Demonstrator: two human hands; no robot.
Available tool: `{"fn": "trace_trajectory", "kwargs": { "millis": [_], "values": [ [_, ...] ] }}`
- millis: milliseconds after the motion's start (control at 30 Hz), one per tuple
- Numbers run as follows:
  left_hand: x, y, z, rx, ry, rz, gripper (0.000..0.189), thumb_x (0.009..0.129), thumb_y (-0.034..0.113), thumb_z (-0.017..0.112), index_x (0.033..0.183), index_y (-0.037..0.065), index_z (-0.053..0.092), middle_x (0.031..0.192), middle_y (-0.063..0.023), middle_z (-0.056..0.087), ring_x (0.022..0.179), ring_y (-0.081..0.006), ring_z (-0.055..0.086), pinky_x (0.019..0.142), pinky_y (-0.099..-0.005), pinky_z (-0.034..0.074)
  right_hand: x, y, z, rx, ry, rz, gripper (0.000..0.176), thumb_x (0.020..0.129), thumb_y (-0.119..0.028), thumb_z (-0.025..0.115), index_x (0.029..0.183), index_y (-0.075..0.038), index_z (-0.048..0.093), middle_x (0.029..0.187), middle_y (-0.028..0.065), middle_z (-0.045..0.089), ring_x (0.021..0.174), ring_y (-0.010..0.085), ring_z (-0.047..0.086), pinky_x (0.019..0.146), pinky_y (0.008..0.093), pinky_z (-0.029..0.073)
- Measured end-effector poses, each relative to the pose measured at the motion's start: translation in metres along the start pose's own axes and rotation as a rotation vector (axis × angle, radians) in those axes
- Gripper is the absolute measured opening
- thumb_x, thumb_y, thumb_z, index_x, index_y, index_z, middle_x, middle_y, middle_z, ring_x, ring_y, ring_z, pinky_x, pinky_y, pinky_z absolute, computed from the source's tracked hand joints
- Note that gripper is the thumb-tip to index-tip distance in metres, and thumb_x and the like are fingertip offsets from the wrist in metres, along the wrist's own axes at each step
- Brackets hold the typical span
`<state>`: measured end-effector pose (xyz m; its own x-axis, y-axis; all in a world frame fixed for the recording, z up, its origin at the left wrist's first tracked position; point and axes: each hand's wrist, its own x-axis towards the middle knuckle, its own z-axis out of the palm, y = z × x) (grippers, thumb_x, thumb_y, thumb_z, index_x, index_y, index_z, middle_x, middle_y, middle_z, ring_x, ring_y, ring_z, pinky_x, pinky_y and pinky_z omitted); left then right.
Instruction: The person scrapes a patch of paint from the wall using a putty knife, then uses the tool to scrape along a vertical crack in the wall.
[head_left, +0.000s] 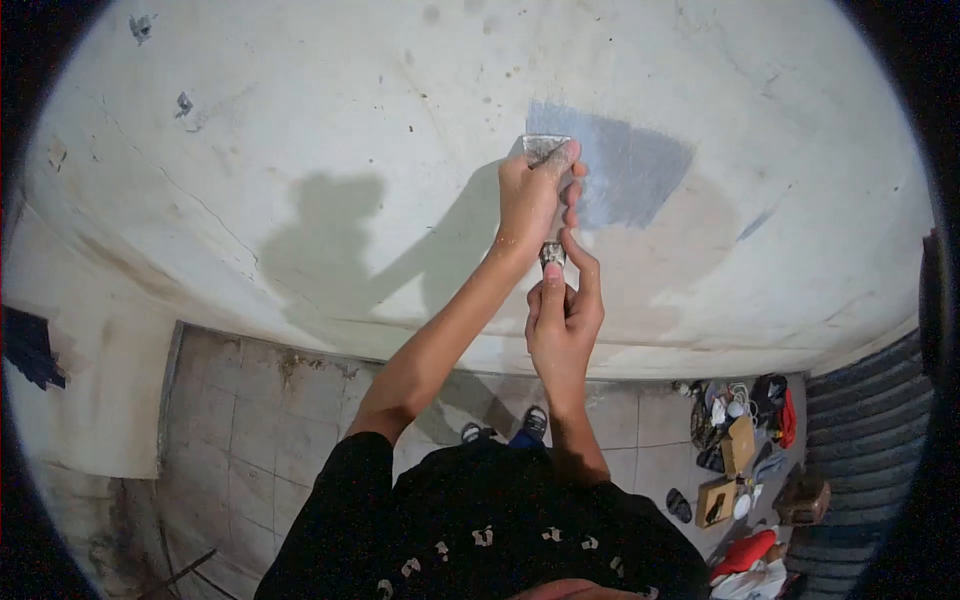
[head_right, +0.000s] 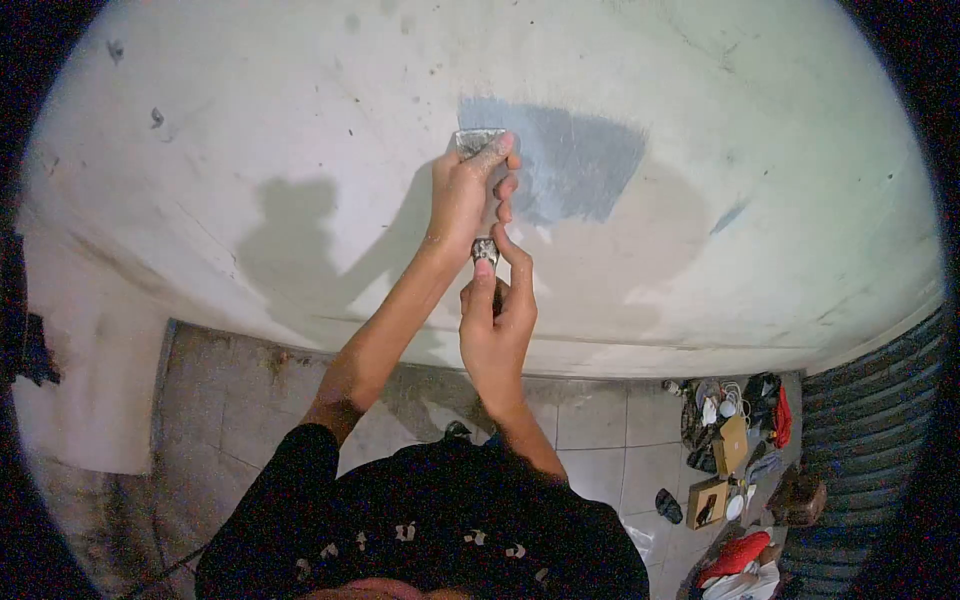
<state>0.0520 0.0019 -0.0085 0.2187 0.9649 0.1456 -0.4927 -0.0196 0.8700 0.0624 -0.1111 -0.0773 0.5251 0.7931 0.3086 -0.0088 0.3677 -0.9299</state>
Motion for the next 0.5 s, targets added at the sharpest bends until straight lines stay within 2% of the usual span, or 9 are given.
{"fn": "trace_trajectory", "kwargs": {
  "millis": [33, 167, 267, 300, 367, 400, 433, 467, 500],
  "values": [
    [0.005, 0.0, -0.004, 0.027, -0.062, -0.048, 0.027, 0.088, 0.023, 0.063, 0.075, -0.001, 0.06, 0.054, -0.0052, 0.053, 0.04, -0.0135, 0.049, 0.035, -0.0283, 0.037, 0.003, -0.002, 0.004, 0.055, 0.015, -0.05, 0.033, 0.1, -0.01, 0.048, 0.131, -0.001, 0.046, 0.068, -0.0021, 0.047, 0.054, 0.0033, 0.039, 0.047, 0.0205, 0.029],
    [0.009, 0.027, 0.013, 0.129, -0.122, 0.037, 0.031, 0.088, 0.026, 0.066, 0.075, -0.002, 0.061, 0.055, -0.0068, 0.056, 0.041, -0.0145, 0.051, 0.036, -0.0273, 0.04, 0.019, -0.02, 0.005, 0.123, 0.001, -0.05, 0.033, 0.099, -0.012, 0.049, 0.13, -0.003, 0.047, 0.066, -0.0014, 0.049, 0.052, 0.0034, 0.038, 0.046, 0.0199, 0.03],
    [0.007, -0.001, -0.003, 0.146, -0.142, 0.049, 0.034, 0.087, 0.031, 0.067, 0.076, -0.001, 0.063, 0.059, -0.0075, 0.059, 0.043, -0.0145, 0.054, 0.039, -0.0265, 0.043, 0.025, 0.04, -0.001, 0.138, 0.053, -0.162, 0.032, 0.099, -0.013, 0.05, 0.129, -0.003, 0.047, 0.061, -0.0034, 0.046, 0.05, 0.0035, 0.038, 0.046, 0.02, 0.029],
    [0.002, -0.02, -0.016, 0.167, -0.126, -0.034, 0.035, 0.087, 0.034, 0.067, 0.077, 0.001, 0.064, 0.063, -0.0072, 0.061, 0.046, -0.013, 0.055, 0.043, -0.0257, 0.044, 0.019, 0.068, -0.013, 0.122, 0.029, -0.105, 0.031, 0.099, -0.014, 0.051, 0.127, -0.003, 0.049, 0.061, -0.0034, 0.046, 0.051, 0.0039, 0.04, 0.047, 0.021, 0.03],
    [-0.013, -0.078, -0.067, 0.277, -0.166, -0.181, 0.035, 0.088, 0.036, 0.066, 0.078, 0.003, 0.065, 0.065, -0.006, 0.062, 0.051, -0.0113, 0.057, 0.044, -0.0253, 0.044, -0.003, 0.154, -0.053, -0.06, -0.01, -0.021, 0.027, 0.097, -0.017, 0.054, 0.12, -0.002, 0.053, 0.06, 0.0, 0.048, 0.052, 0.0069, 0.044, 0.048, 0.0249, 0.035],
    [-0.027, -0.116, -0.103, 0.502, -0.103, -0.315, 0.038, 0.089, 0.04, 0.064, 0.081, 0.003, 0.065, 0.067, -0.0049, 0.062, 0.055, -0.0098, 0.058, 0.048, -0.0245, 0.045, -0.022, 0.2, -0.081, -0.227, -0.027, 0.003, 0.026, 0.097, -0.019, 0.055, 0.115, -0.001, 0.056, 0.06, 0.0033, 0.05, 0.052, 0.0094, 0.047, 0.049, 0.0277, 0.038],
    [-0.037, -0.174, -0.154, 0.719, -0.161, -0.429, 0.034, 0.09, 0.038, 0.063, 0.09, 0.003, 0.067, 0.073, -0.0084, 0.065, 0.065, -0.017, 0.064, 0.055, -0.0277, 0.049, -0.047, 0.222, -0.107, -0.41, -0.022, 0.041, 0.026, 0.096, -0.022, 0.056, 0.109, 0.0, 0.058, 0.061, 0.0088, 0.054, 0.053, 0.0158, 0.051, 0.051, 0.0316, 0.04],
    [-0.069, -0.249, -0.236, 1.011, -0.237, -0.357, 0.033, 0.091, 0.037, 0.057, 0.102, 0.007, 0.066, 0.092, -0.0116, 0.066, 0.085, -0.0263, 0.062, 0.069, -0.0373, 0.049, -0.079, 0.243, -0.136, -0.591, -0.017, 0.082, 0.028, 0.096, -0.025, 0.056, 0.103, 0.002, 0.061, 0.063, 0.0144, 0.057, 0.055, 0.0222, 0.055, 0.053, 0.0354, 0.042],
    [-0.101, -0.32, -0.314, 1.306, -0.298, -0.271, 0.037, 0.093, 0.036, 0.051, 0.114, 0.01, 0.065, 0.111, -0.0148, 0.066, 0.105, -0.0356, 0.06, 0.083, -0.0469, 0.05, -0.114, 0.287, -0.17, -0.691, 0.053, 0.127, 0.033, 0.097, -0.027, 0.054, 0.091, 0.004, 0.06, 0.062, 0.0172, 0.052, 0.052, 0.0244, 0.051, 0.052, 0.0395, 0.041]
  ]
}}
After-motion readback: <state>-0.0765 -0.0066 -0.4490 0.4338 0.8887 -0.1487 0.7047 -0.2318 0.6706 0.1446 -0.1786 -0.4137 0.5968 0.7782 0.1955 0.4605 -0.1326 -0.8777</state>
